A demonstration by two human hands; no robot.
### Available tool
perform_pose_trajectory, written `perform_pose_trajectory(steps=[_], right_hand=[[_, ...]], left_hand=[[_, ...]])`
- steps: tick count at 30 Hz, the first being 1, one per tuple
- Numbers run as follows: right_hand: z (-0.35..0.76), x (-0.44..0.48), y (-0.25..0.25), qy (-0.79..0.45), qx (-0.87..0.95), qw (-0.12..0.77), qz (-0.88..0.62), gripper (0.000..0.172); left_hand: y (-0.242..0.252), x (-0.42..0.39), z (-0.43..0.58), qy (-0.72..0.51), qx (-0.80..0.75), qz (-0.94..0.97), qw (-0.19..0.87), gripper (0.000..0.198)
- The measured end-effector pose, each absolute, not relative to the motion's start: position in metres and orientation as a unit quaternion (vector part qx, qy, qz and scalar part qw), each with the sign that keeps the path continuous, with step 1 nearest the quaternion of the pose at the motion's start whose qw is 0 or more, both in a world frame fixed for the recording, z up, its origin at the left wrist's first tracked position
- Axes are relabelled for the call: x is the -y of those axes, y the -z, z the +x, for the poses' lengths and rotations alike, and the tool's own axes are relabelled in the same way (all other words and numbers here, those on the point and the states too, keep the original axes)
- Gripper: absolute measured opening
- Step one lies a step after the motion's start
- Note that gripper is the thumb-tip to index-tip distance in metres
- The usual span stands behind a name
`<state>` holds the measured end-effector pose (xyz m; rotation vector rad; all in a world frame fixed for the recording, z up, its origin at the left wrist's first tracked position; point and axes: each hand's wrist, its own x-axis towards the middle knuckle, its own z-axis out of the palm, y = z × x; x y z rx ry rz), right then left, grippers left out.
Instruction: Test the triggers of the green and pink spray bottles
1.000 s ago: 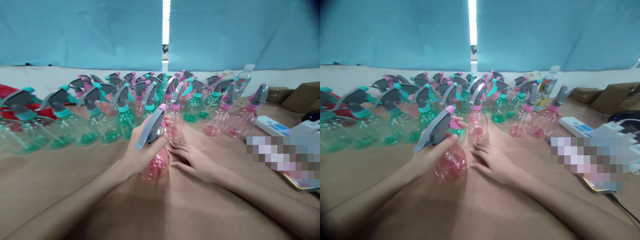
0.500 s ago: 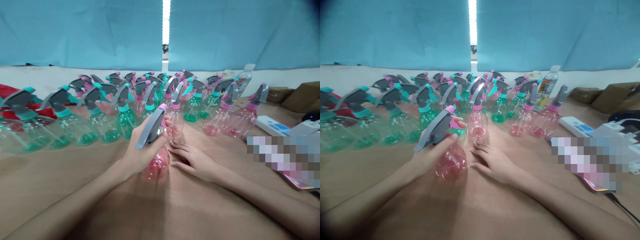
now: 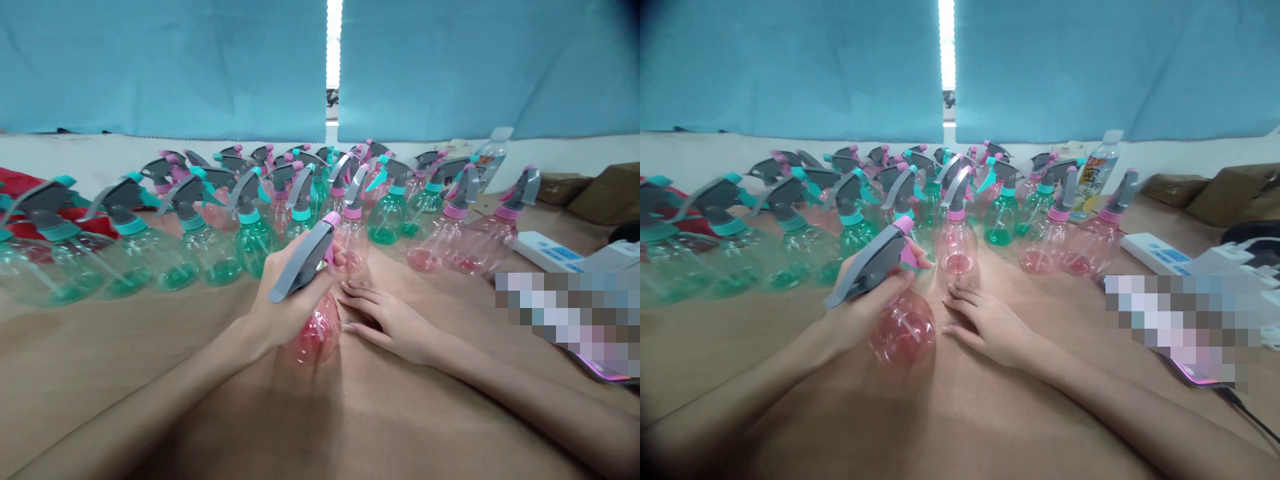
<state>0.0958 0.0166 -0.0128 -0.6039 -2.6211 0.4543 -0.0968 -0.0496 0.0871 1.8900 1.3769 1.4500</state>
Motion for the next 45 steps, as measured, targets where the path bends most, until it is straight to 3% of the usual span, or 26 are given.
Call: perform_pose_trajectory(steps=[5, 21, 25, 30, 34, 38, 41, 45], right_hand=[[0.096, -0.017, 0.013, -0.168, 0.940, 0.208, -0.213, 0.050], [0.096, -0.016, 0.012, -0.158, 0.944, 0.193, -0.217, 0.052], [0.096, -0.016, 0.013, -0.161, 0.943, 0.196, -0.217, 0.052], [0.096, -0.014, 0.013, -0.154, 0.936, 0.246, -0.201, 0.038], [0.096, 0.005, -0.005, -0.125, 0.916, 0.337, -0.181, 0.024], [0.091, 0.037, -0.039, -0.076, 0.900, 0.411, -0.126, 0.028], [0.081, 0.053, -0.058, -0.061, 0.899, 0.409, -0.141, 0.033], [0.069, 0.062, -0.062, -0.002, 0.900, 0.405, -0.159, 0.027]], left_hand=[[-0.086, 0.051, -0.096, -0.525, -0.479, 0.658, 0.248, 0.010], [-0.081, 0.051, -0.098, -0.524, -0.482, 0.659, 0.242, 0.005], [-0.077, 0.051, -0.097, -0.520, -0.499, 0.658, 0.219, 0.021], [-0.074, 0.050, -0.094, -0.518, -0.506, 0.658, 0.205, 0.022], [-0.075, 0.049, -0.093, -0.534, -0.496, 0.653, 0.205, 0.022], [-0.076, 0.050, -0.092, -0.542, -0.504, 0.637, 0.216, 0.028], [-0.076, 0.051, -0.091, -0.539, -0.514, 0.631, 0.216, 0.031], [-0.078, 0.052, -0.091, -0.525, -0.527, 0.639, 0.195, 0.026]])
